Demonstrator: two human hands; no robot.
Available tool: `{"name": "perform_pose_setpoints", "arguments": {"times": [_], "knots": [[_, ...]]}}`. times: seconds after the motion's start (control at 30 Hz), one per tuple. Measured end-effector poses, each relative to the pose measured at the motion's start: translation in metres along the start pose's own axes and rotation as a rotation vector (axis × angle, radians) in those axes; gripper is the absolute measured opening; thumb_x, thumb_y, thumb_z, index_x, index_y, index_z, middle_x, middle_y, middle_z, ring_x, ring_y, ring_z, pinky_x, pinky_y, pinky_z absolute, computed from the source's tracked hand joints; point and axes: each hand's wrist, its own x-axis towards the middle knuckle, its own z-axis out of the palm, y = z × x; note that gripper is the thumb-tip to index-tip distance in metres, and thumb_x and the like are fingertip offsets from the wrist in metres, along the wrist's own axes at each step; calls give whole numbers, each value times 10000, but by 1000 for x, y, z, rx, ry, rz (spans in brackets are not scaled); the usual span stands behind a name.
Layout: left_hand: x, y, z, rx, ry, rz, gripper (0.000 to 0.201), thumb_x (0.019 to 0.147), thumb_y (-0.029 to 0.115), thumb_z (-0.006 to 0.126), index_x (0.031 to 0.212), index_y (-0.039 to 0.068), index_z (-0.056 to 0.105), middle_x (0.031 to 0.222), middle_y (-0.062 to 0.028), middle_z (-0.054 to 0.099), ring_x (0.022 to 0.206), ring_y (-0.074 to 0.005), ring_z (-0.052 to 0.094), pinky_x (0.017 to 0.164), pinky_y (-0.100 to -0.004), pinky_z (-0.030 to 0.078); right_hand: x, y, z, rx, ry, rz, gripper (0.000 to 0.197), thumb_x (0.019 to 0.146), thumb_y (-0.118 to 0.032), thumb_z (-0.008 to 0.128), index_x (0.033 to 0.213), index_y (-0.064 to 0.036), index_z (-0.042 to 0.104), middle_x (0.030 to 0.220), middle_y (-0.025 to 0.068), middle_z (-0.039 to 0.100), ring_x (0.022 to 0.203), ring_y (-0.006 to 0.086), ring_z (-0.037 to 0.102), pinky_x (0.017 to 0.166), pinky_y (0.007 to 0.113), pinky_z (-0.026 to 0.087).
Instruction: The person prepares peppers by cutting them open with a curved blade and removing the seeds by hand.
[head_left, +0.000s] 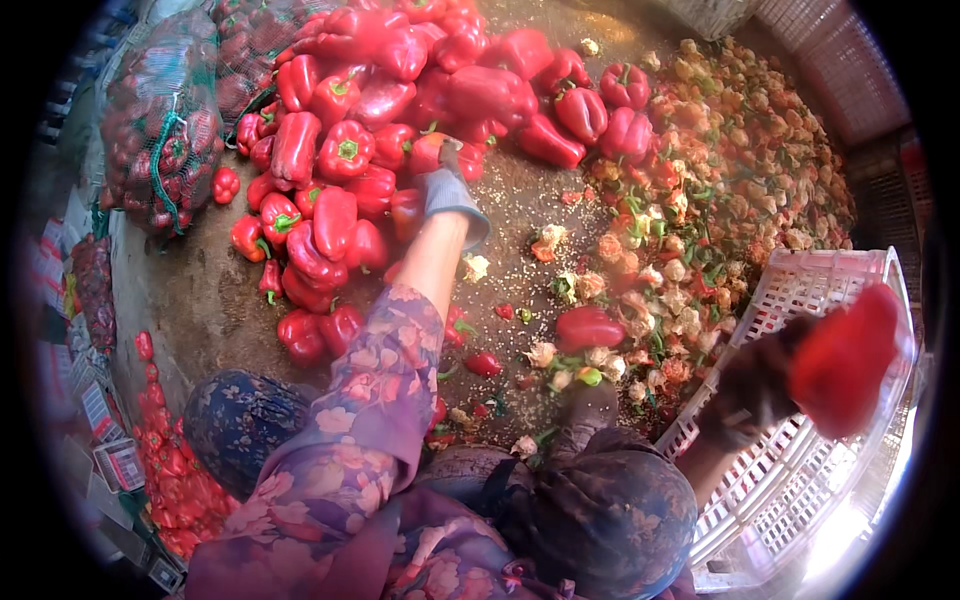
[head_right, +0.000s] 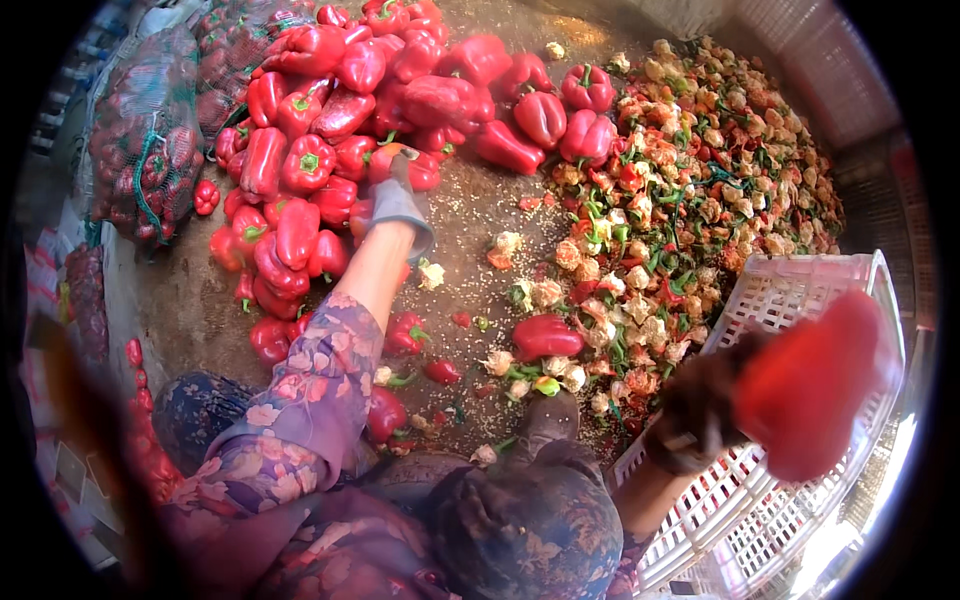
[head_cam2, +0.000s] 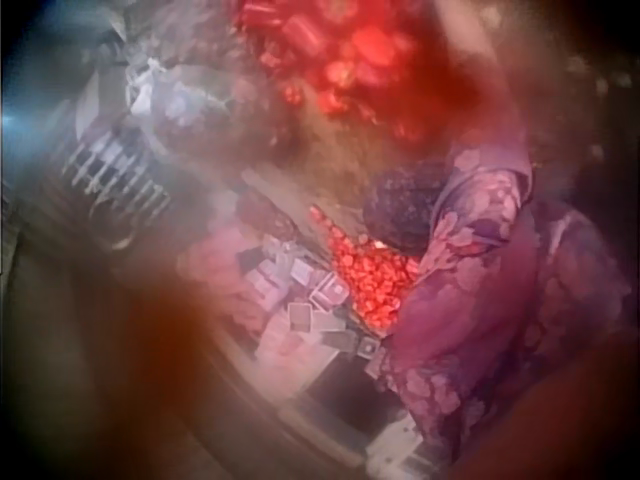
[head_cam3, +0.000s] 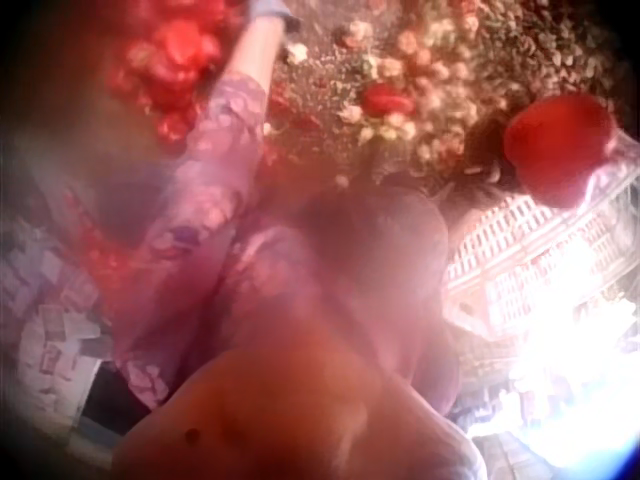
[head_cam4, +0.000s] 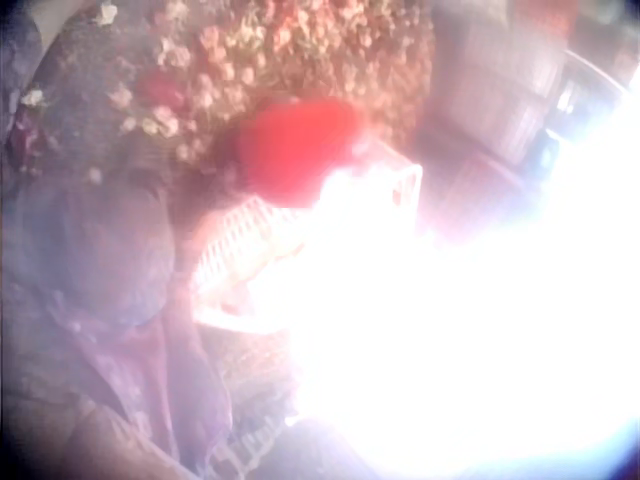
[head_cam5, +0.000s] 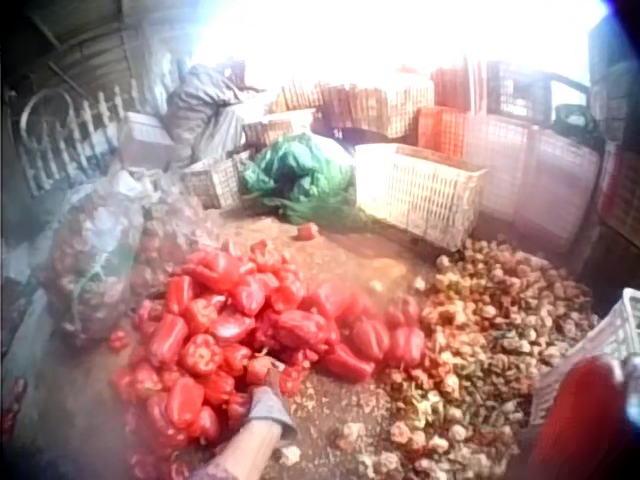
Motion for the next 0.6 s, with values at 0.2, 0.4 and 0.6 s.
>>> {"name": "perform_pose_setpoints", "arguments": {"times": [0.2, 0.4, 0.6], "knots": [[20, 7, 4, -38, 6, 52, 413, 927, 276, 533, 1310, 141, 457, 1243, -144, 515, 1132, -267, 521, 993, -456, 421, -7, 22, -20, -483, 286, 134, 516, 873, -324, 651, 1201, 47, 503, 1040, 141, 577, 479, 43, 454, 332, 109, 310], [12, 12, 15, -41, -52, 7, 407, 905, 287, 567, 1276, 146, 476, 1222, -141, 520, 1120, -269, 523, 974, -475, 436, -36, 52, -53, -489, 710, 598, 425, 874, -262, 645, 1153, 27, 506, 983, 134, 618, 641, 132, 627, 364, 152, 427], [43, 2, 6, -48, -211, 273, 397, 838, 315, 659, 1163, 138, 518, 1095, -98, 552, 1045, -247, 553, 844, -455, 511, -29, 78, -20, -471, 683, 663, 316, 914, -237, 595, 1148, -27, 567, 826, 99, 616, 588, 138, 608, 393, 238, 454]]}}
